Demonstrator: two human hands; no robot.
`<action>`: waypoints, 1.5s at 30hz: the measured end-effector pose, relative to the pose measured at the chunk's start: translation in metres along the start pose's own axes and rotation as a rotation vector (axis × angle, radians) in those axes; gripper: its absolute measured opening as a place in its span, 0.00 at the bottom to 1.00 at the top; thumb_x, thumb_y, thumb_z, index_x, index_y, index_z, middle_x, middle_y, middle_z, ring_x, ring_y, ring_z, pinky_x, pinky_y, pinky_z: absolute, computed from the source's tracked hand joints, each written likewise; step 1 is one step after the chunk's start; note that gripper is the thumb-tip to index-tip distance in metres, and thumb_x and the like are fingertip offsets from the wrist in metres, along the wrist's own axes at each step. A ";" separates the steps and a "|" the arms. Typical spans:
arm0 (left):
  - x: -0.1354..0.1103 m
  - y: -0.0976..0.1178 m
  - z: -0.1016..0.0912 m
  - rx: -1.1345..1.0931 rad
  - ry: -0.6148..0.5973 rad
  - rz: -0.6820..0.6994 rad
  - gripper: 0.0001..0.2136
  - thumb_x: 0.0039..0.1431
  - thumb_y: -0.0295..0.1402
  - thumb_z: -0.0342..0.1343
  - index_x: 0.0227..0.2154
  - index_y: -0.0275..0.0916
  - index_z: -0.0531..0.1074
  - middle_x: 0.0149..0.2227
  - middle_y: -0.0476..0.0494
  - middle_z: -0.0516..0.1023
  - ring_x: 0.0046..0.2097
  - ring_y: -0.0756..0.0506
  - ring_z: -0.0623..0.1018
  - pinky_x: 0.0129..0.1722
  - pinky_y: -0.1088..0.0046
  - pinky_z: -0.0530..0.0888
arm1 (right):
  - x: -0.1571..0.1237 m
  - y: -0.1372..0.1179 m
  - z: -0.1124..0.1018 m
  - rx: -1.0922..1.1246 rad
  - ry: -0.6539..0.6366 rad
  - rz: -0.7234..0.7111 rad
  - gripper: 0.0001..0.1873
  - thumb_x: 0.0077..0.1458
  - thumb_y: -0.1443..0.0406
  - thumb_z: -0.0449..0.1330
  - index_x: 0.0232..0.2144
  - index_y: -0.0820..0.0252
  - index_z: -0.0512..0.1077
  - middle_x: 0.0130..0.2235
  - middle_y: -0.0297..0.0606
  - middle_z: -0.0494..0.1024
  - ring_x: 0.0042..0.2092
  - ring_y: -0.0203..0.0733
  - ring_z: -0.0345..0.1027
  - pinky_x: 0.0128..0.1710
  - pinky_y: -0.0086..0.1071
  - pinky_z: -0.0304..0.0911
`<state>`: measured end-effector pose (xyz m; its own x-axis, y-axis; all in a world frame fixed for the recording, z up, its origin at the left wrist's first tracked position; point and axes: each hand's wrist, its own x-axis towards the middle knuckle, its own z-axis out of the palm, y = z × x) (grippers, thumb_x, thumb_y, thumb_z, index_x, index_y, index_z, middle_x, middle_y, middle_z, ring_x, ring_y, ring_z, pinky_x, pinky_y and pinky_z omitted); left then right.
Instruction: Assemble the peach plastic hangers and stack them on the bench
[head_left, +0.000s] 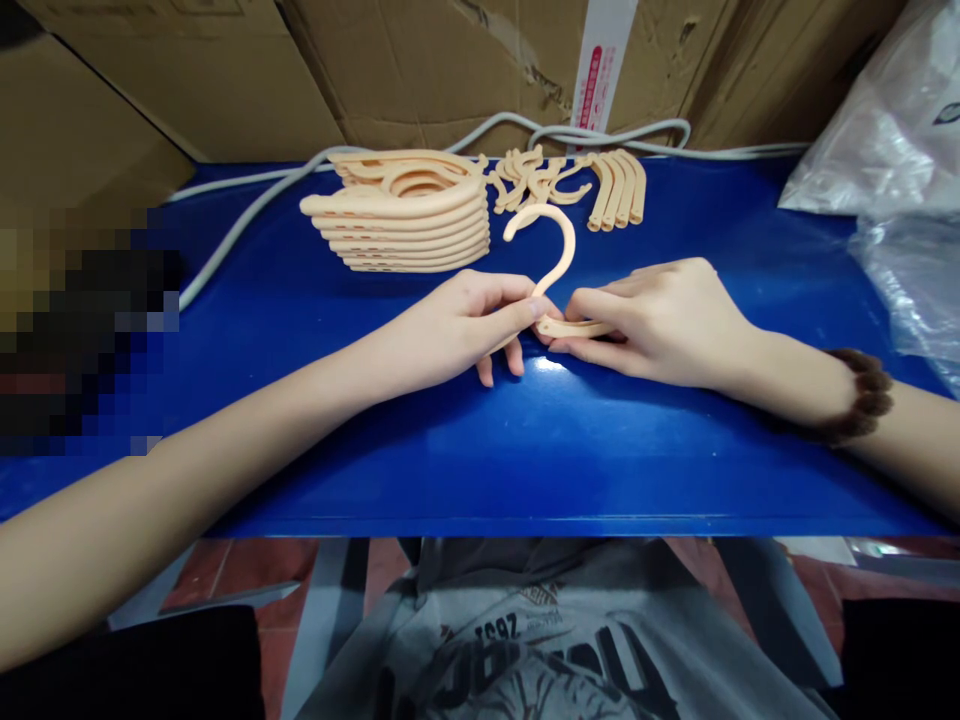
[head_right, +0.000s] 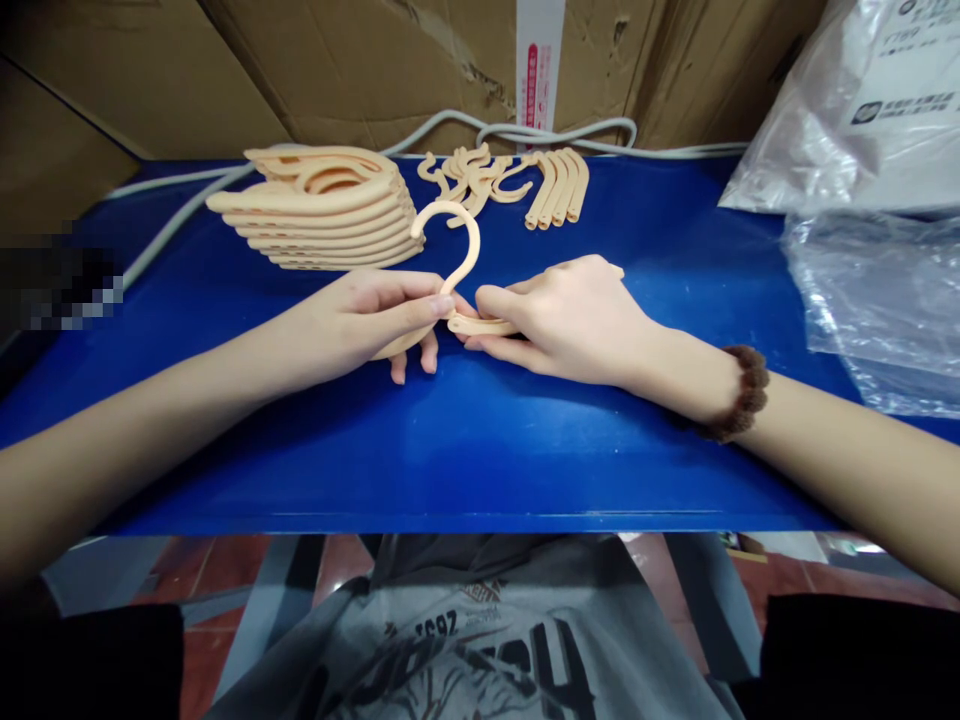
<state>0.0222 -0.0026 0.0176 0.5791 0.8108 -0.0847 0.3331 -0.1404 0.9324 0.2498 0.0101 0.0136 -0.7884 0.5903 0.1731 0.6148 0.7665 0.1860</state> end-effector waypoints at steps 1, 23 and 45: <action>0.000 0.000 0.000 0.000 -0.001 0.004 0.12 0.67 0.39 0.54 0.35 0.34 0.72 0.27 0.48 0.75 0.28 0.51 0.78 0.20 0.83 0.72 | 0.000 0.000 0.000 0.003 0.000 -0.002 0.29 0.69 0.45 0.43 0.35 0.58 0.74 0.25 0.38 0.76 0.26 0.39 0.64 0.27 0.34 0.39; 0.001 0.000 0.002 -0.027 -0.013 0.034 0.09 0.69 0.31 0.49 0.34 0.33 0.70 0.27 0.49 0.73 0.25 0.54 0.75 0.18 0.86 0.70 | 0.000 0.002 0.002 0.045 -0.019 -0.023 0.28 0.69 0.46 0.43 0.39 0.57 0.74 0.26 0.37 0.77 0.27 0.41 0.66 0.26 0.34 0.38; 0.000 -0.001 0.002 -0.032 0.006 0.038 0.08 0.68 0.32 0.52 0.34 0.33 0.71 0.27 0.50 0.72 0.26 0.54 0.76 0.19 0.86 0.71 | 0.000 0.003 0.003 0.057 -0.024 -0.030 0.28 0.69 0.46 0.43 0.40 0.58 0.74 0.26 0.38 0.77 0.27 0.41 0.66 0.27 0.33 0.37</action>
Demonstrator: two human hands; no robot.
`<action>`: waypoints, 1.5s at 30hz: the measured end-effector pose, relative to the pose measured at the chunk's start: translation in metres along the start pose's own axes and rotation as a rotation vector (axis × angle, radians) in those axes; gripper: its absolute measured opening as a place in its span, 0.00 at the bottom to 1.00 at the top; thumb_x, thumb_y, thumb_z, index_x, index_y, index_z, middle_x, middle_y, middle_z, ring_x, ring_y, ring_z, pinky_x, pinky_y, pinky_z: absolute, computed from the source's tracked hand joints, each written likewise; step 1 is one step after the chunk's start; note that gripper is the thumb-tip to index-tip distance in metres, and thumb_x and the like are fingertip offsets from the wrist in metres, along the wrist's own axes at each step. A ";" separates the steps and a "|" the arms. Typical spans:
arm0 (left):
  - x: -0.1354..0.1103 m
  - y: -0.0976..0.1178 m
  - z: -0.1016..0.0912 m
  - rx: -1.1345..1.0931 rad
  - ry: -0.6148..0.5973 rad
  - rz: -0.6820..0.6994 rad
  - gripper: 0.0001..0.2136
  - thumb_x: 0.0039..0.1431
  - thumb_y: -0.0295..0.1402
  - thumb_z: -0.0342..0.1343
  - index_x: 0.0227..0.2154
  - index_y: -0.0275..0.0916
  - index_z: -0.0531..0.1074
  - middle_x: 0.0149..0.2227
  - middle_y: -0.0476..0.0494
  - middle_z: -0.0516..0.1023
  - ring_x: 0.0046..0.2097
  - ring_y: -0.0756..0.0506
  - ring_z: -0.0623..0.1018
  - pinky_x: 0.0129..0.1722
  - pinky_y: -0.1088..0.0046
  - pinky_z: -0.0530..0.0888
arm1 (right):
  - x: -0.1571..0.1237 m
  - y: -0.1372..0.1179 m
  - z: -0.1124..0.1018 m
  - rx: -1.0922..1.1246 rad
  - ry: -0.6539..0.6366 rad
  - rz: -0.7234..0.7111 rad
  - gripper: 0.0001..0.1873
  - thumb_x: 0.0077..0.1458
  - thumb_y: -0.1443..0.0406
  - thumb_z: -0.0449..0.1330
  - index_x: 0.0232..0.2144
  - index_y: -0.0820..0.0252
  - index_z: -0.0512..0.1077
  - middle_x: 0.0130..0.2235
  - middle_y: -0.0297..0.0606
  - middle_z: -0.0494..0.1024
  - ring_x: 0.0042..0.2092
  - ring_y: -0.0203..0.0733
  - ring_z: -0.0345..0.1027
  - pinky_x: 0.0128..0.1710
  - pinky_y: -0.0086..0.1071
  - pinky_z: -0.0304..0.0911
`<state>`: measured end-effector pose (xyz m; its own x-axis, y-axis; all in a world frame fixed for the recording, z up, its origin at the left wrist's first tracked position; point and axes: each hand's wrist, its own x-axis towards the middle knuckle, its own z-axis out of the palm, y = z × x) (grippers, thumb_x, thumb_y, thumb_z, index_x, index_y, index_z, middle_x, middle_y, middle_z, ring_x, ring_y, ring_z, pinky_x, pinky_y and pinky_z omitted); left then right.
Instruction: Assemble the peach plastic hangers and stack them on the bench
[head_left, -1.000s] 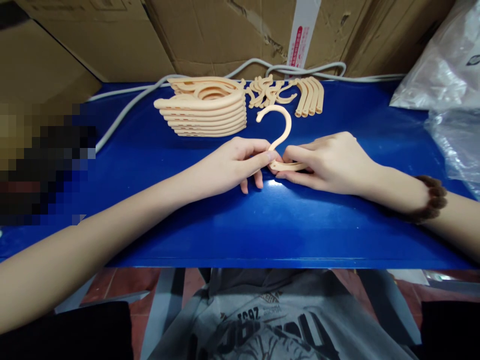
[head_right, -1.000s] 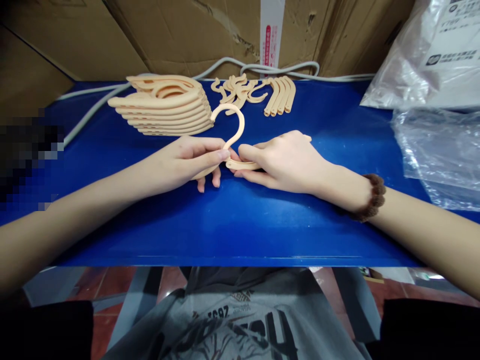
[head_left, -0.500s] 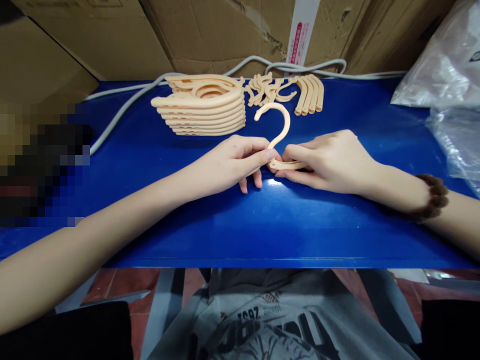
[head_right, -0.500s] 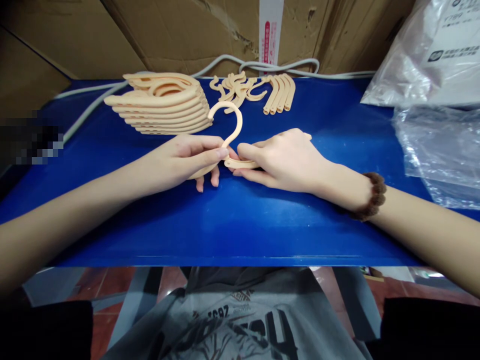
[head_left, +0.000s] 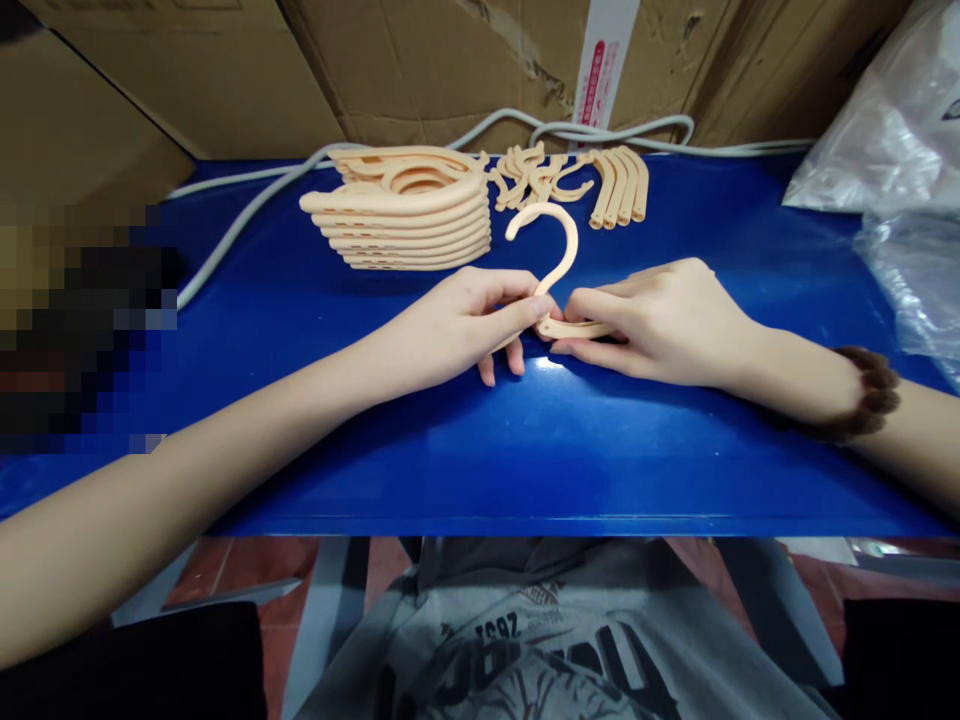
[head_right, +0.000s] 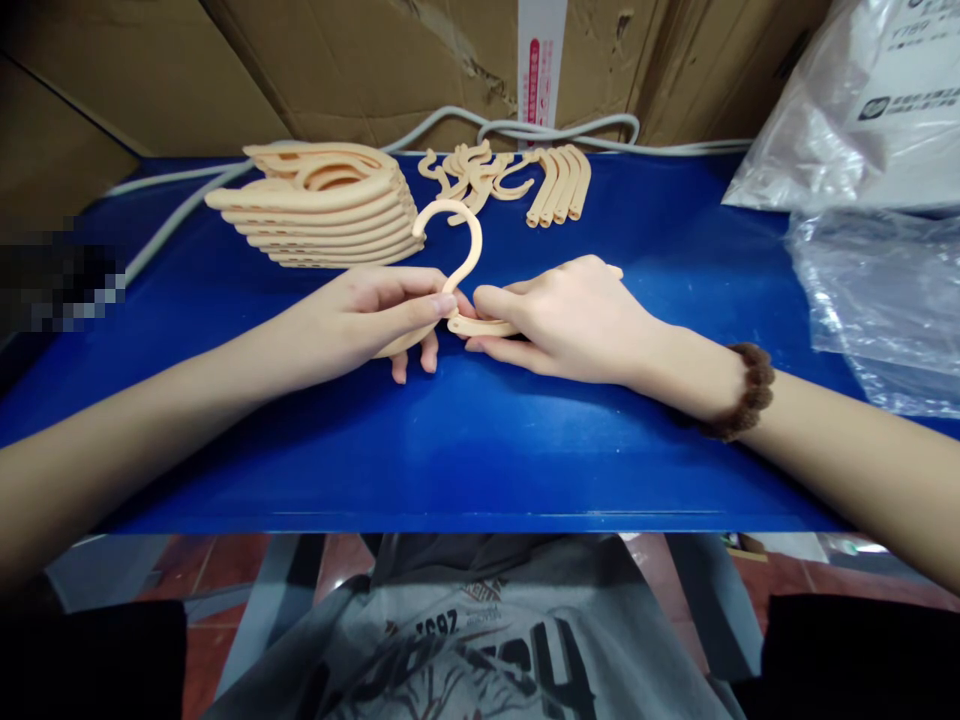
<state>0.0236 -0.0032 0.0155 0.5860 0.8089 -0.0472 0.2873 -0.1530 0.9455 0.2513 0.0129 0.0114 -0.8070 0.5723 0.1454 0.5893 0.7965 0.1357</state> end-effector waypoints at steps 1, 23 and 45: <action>0.000 0.000 0.000 0.001 -0.001 0.005 0.09 0.68 0.32 0.51 0.34 0.33 0.71 0.27 0.50 0.72 0.26 0.54 0.76 0.19 0.86 0.71 | 0.000 0.000 0.000 0.000 0.002 -0.003 0.28 0.69 0.46 0.43 0.40 0.58 0.74 0.26 0.38 0.77 0.27 0.41 0.66 0.27 0.33 0.37; 0.001 0.001 0.000 0.020 -0.009 0.004 0.09 0.69 0.29 0.49 0.33 0.34 0.70 0.28 0.50 0.73 0.24 0.55 0.74 0.18 0.86 0.70 | -0.001 0.001 0.001 0.025 0.019 -0.004 0.27 0.69 0.46 0.44 0.43 0.57 0.74 0.27 0.38 0.77 0.26 0.40 0.63 0.28 0.34 0.36; -0.001 -0.001 0.002 0.084 0.005 0.029 0.10 0.69 0.35 0.51 0.33 0.35 0.70 0.28 0.49 0.74 0.25 0.55 0.73 0.18 0.87 0.69 | 0.000 -0.001 -0.002 0.006 -0.001 -0.003 0.27 0.69 0.46 0.43 0.45 0.56 0.74 0.29 0.38 0.79 0.27 0.41 0.65 0.28 0.35 0.37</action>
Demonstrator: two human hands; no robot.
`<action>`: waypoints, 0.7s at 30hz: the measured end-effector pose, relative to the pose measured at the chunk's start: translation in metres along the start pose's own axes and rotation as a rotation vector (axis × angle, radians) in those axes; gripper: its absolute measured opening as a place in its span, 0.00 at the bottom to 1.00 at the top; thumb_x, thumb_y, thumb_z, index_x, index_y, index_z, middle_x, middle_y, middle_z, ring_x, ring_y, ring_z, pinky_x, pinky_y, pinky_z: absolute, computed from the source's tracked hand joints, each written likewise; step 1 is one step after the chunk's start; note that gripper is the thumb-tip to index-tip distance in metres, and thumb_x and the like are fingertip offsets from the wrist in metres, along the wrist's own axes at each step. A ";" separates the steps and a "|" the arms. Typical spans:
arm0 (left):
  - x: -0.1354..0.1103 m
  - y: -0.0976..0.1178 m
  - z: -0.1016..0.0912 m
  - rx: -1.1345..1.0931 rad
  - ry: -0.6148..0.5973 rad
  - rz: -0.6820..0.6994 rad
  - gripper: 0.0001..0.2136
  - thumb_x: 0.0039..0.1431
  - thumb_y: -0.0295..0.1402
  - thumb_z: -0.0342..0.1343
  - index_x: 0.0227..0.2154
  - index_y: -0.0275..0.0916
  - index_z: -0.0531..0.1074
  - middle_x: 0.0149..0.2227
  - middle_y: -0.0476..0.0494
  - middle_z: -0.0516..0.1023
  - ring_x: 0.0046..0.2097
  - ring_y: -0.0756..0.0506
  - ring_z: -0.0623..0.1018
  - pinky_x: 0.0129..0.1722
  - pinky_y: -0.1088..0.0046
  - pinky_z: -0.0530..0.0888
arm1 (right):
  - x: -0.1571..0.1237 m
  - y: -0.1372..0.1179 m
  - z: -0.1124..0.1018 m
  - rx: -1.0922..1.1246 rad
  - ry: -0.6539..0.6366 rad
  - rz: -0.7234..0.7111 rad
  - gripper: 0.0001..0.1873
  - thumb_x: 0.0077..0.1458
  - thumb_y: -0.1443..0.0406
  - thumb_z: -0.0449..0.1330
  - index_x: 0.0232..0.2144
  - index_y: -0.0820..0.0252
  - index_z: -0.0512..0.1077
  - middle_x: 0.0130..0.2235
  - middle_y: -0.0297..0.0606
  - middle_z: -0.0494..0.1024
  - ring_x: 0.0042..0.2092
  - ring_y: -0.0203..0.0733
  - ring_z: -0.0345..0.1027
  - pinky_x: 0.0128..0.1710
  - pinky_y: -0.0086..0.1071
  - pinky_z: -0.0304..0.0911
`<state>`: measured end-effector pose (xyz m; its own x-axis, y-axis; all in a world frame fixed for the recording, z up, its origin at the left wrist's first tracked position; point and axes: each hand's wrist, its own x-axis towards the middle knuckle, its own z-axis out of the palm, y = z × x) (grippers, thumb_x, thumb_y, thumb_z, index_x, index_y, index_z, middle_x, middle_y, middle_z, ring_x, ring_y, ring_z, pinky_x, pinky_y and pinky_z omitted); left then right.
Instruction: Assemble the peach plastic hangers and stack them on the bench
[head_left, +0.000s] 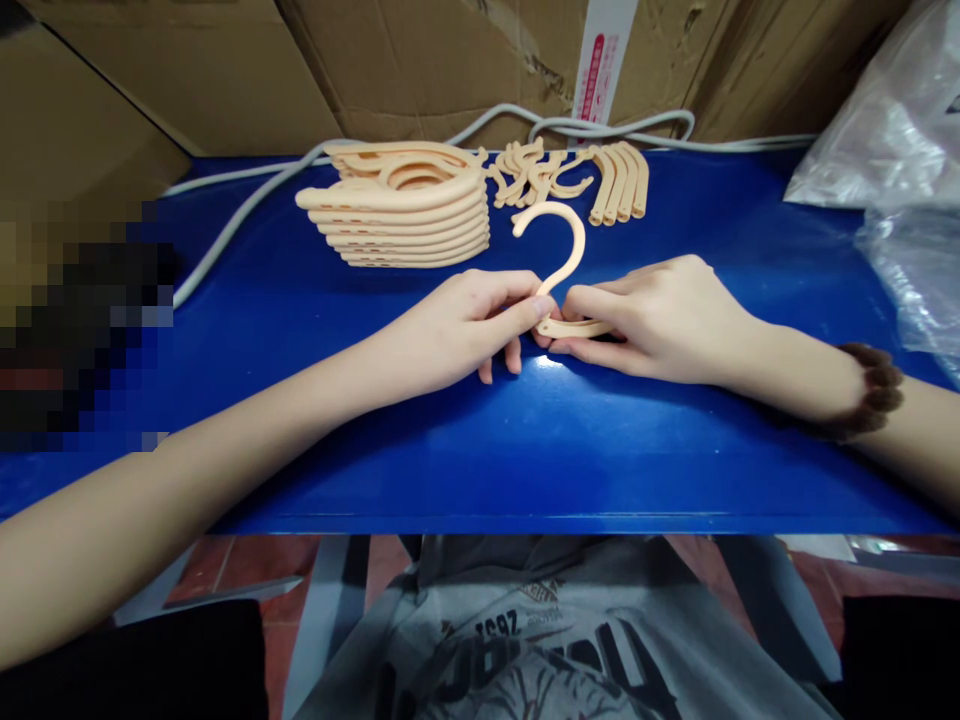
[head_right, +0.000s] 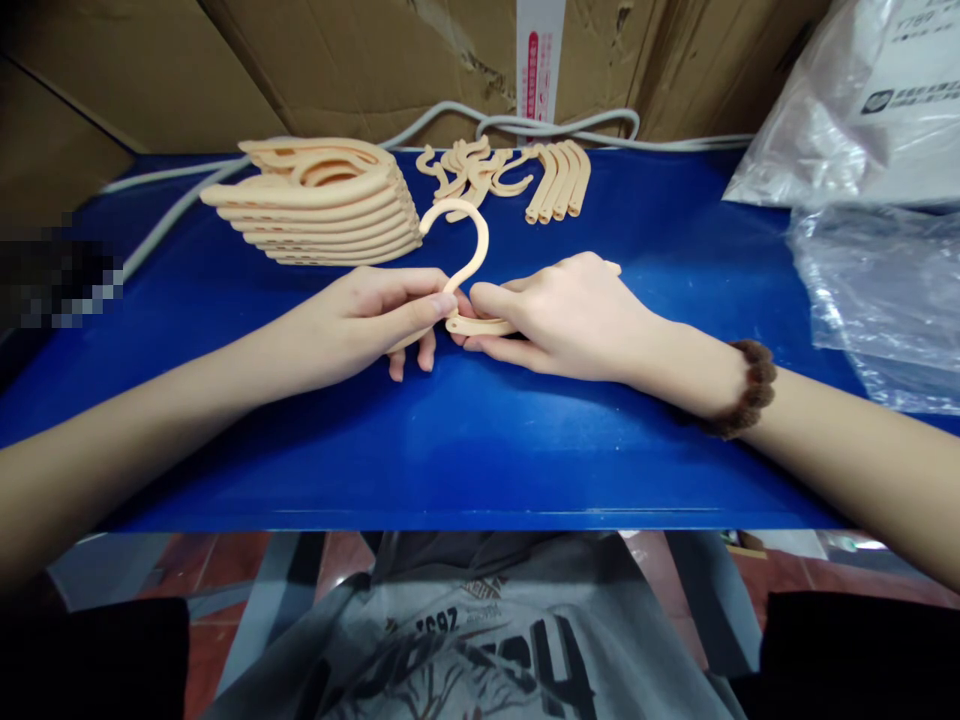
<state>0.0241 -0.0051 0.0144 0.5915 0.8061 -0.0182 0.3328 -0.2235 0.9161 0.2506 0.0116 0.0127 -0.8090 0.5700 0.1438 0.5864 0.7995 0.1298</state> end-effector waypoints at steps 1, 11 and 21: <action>0.000 0.000 0.000 0.003 0.001 0.003 0.10 0.69 0.35 0.51 0.33 0.35 0.70 0.27 0.49 0.74 0.24 0.55 0.73 0.18 0.87 0.69 | 0.000 0.000 0.000 -0.003 0.000 0.001 0.27 0.69 0.46 0.44 0.45 0.56 0.74 0.30 0.38 0.79 0.27 0.41 0.65 0.28 0.35 0.37; -0.001 0.003 0.000 0.045 0.002 0.006 0.10 0.69 0.35 0.50 0.33 0.35 0.70 0.26 0.50 0.73 0.25 0.54 0.74 0.18 0.87 0.69 | 0.001 -0.001 -0.001 -0.003 -0.004 0.006 0.28 0.69 0.46 0.43 0.45 0.56 0.74 0.30 0.39 0.79 0.27 0.42 0.67 0.27 0.35 0.38; -0.001 0.002 0.001 0.039 0.004 0.013 0.12 0.69 0.38 0.52 0.32 0.35 0.69 0.28 0.49 0.74 0.25 0.55 0.73 0.18 0.87 0.69 | 0.001 -0.001 -0.001 -0.006 -0.008 0.002 0.29 0.69 0.45 0.42 0.46 0.56 0.74 0.30 0.39 0.79 0.27 0.42 0.67 0.27 0.34 0.38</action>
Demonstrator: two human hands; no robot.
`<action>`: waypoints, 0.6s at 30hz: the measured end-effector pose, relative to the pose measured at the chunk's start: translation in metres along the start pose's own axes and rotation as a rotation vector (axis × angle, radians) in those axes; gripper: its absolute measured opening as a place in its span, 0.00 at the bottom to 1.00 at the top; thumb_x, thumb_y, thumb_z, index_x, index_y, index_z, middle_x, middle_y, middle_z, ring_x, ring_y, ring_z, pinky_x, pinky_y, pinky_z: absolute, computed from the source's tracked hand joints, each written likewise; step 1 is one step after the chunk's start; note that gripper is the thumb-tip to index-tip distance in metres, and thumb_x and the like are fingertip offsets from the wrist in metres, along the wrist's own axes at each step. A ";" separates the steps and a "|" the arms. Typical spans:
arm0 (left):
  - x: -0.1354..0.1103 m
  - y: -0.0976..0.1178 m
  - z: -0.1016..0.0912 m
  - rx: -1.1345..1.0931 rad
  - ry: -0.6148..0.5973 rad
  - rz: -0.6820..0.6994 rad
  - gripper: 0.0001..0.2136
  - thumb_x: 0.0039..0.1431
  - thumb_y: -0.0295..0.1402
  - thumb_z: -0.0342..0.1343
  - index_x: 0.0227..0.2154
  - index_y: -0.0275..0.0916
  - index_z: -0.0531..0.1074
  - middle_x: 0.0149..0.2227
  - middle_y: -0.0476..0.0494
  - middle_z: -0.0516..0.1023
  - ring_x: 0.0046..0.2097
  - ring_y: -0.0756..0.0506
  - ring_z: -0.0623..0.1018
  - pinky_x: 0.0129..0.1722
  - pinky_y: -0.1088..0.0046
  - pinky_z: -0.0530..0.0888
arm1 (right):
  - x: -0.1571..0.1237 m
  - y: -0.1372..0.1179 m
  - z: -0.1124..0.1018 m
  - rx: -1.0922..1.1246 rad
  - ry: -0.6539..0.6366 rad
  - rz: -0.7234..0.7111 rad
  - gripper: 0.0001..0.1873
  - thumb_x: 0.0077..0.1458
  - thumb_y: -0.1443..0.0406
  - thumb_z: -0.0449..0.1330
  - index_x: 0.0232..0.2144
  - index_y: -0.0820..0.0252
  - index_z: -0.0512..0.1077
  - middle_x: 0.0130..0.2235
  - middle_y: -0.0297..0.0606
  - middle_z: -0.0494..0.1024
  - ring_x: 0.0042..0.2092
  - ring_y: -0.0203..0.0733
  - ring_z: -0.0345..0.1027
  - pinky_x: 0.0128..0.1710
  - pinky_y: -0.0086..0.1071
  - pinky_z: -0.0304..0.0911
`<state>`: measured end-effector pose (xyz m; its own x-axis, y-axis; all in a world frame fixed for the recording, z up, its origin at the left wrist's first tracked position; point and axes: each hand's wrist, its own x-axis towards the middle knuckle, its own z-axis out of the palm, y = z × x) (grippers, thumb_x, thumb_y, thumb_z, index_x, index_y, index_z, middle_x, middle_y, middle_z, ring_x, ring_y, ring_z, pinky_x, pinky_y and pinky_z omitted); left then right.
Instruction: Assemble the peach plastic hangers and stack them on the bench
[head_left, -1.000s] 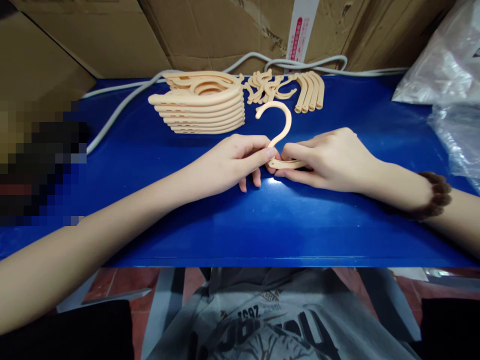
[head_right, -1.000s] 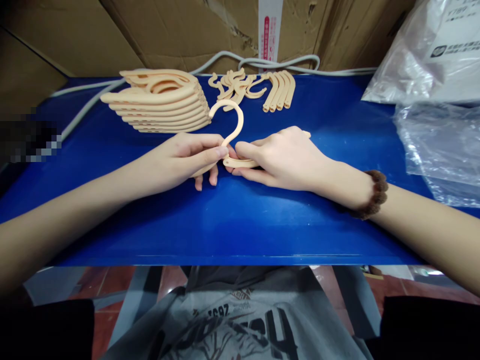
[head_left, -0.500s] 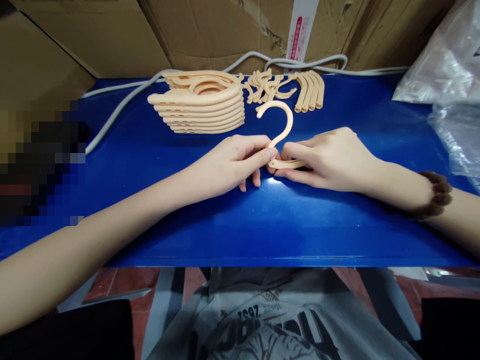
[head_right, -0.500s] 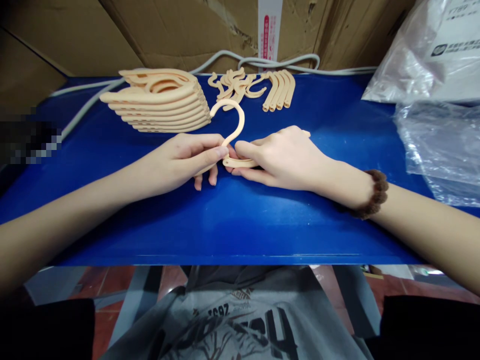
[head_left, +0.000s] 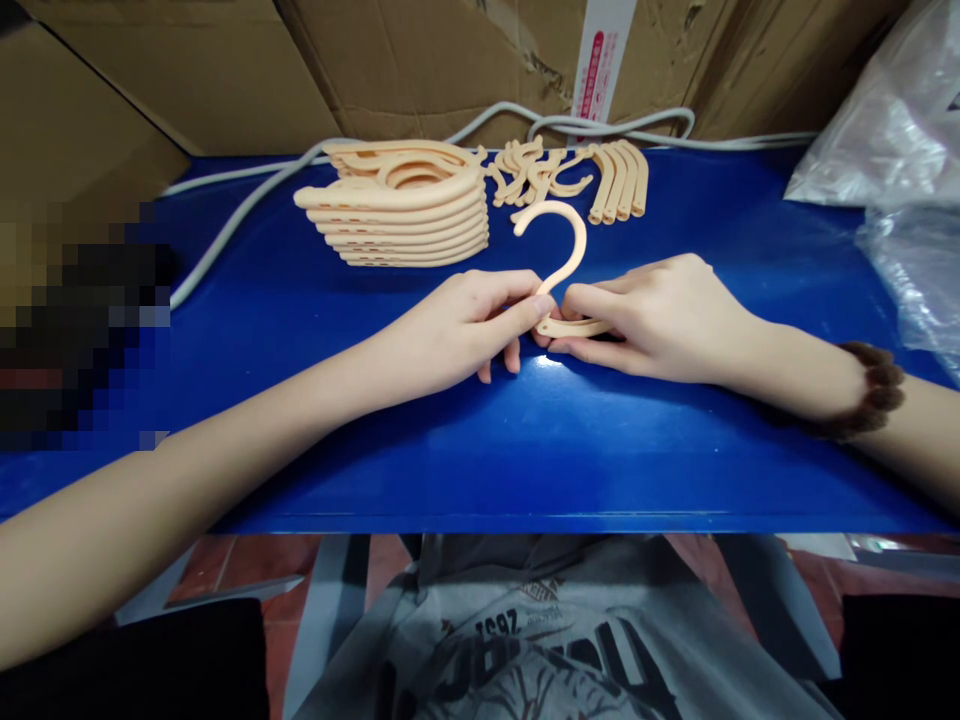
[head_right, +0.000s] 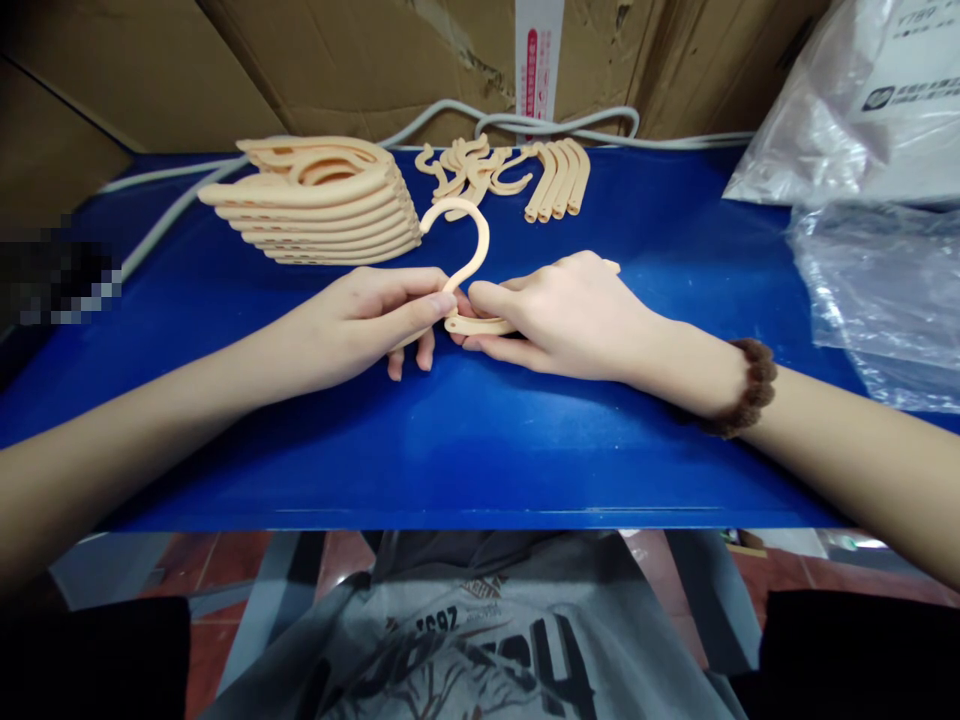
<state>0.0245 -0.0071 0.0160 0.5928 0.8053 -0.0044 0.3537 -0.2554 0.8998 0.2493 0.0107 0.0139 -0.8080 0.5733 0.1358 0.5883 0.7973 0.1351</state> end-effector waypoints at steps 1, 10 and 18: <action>0.000 0.000 0.000 -0.001 -0.001 -0.002 0.12 0.69 0.38 0.52 0.32 0.35 0.69 0.28 0.49 0.74 0.25 0.55 0.73 0.18 0.87 0.69 | 0.000 0.000 0.000 -0.004 0.000 -0.003 0.29 0.69 0.45 0.42 0.47 0.56 0.74 0.30 0.39 0.79 0.27 0.42 0.67 0.27 0.34 0.38; 0.002 -0.002 -0.001 -0.033 -0.011 -0.012 0.11 0.69 0.37 0.52 0.34 0.35 0.71 0.29 0.48 0.75 0.26 0.53 0.76 0.19 0.85 0.69 | -0.001 0.000 0.003 -0.036 0.025 0.022 0.33 0.69 0.44 0.38 0.48 0.58 0.73 0.28 0.39 0.78 0.25 0.41 0.65 0.26 0.34 0.38; 0.003 -0.004 -0.003 -0.095 0.008 -0.037 0.11 0.69 0.37 0.53 0.32 0.35 0.69 0.27 0.49 0.75 0.25 0.53 0.76 0.19 0.85 0.70 | 0.000 -0.003 -0.001 -0.055 0.003 0.015 0.31 0.71 0.48 0.37 0.40 0.58 0.74 0.32 0.41 0.81 0.28 0.42 0.69 0.28 0.35 0.39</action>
<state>0.0228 -0.0024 0.0138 0.5750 0.8174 -0.0353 0.3046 -0.1738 0.9365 0.2478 0.0082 0.0144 -0.7992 0.5843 0.1409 0.6011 0.7772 0.1864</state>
